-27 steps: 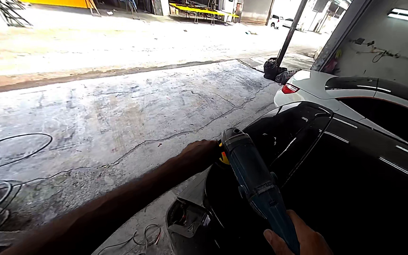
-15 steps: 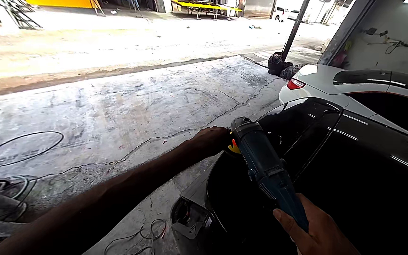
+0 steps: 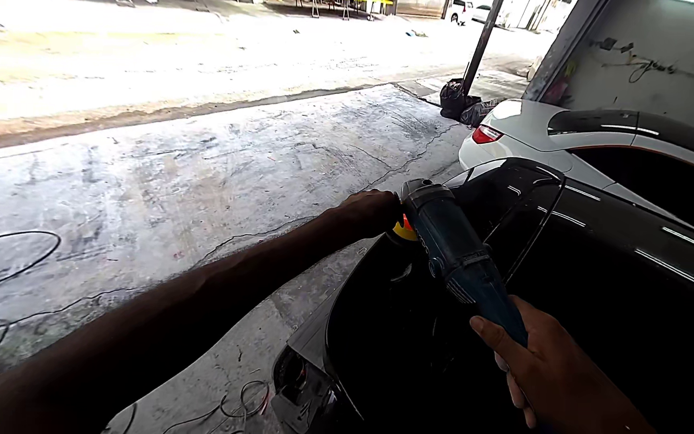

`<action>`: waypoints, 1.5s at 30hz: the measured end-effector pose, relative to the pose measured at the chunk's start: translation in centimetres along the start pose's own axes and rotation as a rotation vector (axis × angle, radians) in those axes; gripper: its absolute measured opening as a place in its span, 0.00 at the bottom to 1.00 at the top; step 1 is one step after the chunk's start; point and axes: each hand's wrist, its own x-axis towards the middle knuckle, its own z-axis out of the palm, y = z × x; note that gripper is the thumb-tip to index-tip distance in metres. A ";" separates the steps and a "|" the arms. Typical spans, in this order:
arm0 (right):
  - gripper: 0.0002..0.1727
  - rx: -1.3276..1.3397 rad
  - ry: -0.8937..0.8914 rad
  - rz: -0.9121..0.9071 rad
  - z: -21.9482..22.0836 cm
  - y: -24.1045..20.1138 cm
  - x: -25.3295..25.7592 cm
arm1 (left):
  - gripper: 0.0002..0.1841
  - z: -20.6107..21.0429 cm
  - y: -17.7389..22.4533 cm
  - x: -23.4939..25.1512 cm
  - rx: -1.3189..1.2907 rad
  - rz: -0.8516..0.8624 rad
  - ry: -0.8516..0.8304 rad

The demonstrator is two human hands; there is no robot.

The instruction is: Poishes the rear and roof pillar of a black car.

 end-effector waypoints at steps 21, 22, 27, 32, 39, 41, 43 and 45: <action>0.21 0.057 0.100 0.084 -6.1 -1.0 8.2 | 0.04 -2.0 2.5 13.4 0.056 0.167 0.048; 0.21 0.062 0.107 0.082 -6.3 -1.0 8.6 | 0.05 -2.0 2.6 14.1 0.063 0.170 0.051; 0.21 0.066 0.150 0.116 -7.5 -1.4 10.4 | 0.08 -2.4 3.6 17.1 0.073 0.162 0.068; 0.23 0.042 0.180 0.135 -8.8 -1.5 12.3 | 0.11 -3.2 5.1 19.7 0.084 0.145 0.050; 0.23 0.064 0.229 0.164 -10.6 -1.2 14.7 | 0.10 -3.5 6.8 24.4 0.107 0.172 0.062; 0.23 0.076 0.240 0.176 -11.2 -1.1 15.4 | 0.10 -3.5 7.3 25.6 0.112 0.189 0.061; 0.23 0.073 0.251 0.198 -11.8 -1.1 15.9 | 0.10 -3.7 7.8 26.5 0.114 0.205 0.063; 0.23 0.071 0.251 0.216 -12.5 -1.0 16.4 | 0.11 -3.9 8.3 26.8 0.121 0.218 0.062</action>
